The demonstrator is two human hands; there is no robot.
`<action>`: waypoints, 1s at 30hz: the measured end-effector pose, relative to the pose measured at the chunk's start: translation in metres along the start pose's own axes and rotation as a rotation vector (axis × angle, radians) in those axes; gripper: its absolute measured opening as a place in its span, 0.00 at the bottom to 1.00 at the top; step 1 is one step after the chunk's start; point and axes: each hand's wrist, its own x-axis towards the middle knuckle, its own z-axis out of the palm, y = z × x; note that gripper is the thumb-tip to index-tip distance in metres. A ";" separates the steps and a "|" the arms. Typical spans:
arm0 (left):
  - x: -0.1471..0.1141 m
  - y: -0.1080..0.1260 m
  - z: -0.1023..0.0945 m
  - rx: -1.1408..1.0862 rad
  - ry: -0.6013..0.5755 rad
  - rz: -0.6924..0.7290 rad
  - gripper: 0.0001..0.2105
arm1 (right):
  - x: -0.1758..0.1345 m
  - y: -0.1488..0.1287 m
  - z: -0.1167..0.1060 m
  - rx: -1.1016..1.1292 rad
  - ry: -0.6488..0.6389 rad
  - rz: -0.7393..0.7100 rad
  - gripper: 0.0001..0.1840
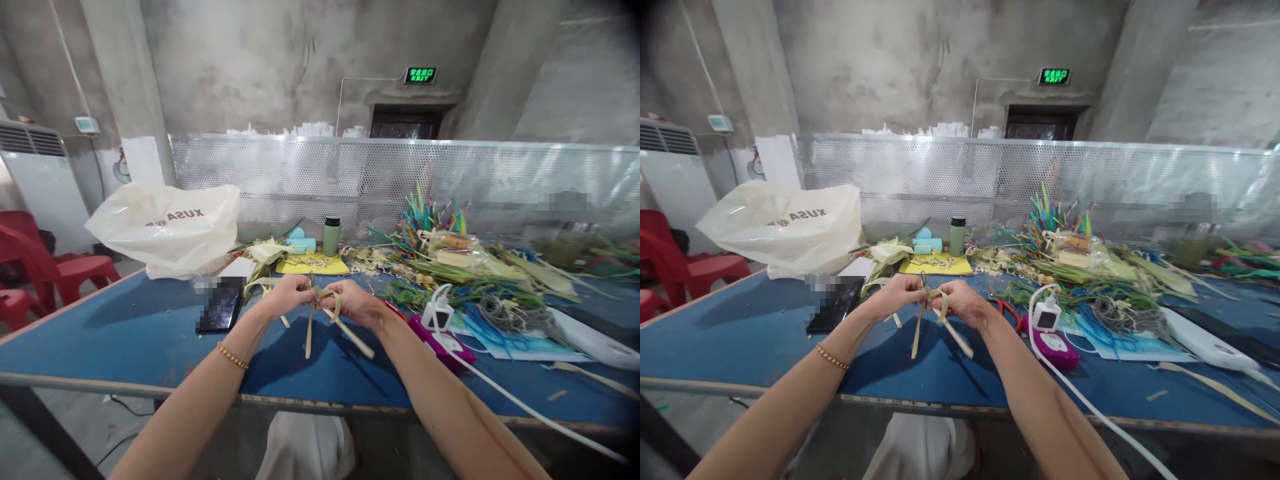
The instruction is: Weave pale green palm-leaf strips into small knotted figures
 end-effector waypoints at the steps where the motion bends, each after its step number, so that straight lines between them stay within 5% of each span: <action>1: 0.000 -0.001 0.001 0.001 0.006 -0.012 0.10 | 0.001 0.001 0.000 -0.015 0.021 -0.017 0.14; 6: 0.003 -0.005 0.003 0.018 0.064 -0.032 0.09 | 0.003 0.005 0.002 -0.113 0.080 -0.065 0.17; 18: 0.002 -0.001 0.005 -0.252 0.022 -0.050 0.08 | 0.003 0.005 0.002 -0.008 -0.076 -0.043 0.18; 30: 0.003 0.005 0.004 0.047 0.105 0.088 0.09 | 0.005 0.006 0.004 0.185 -0.092 0.053 0.13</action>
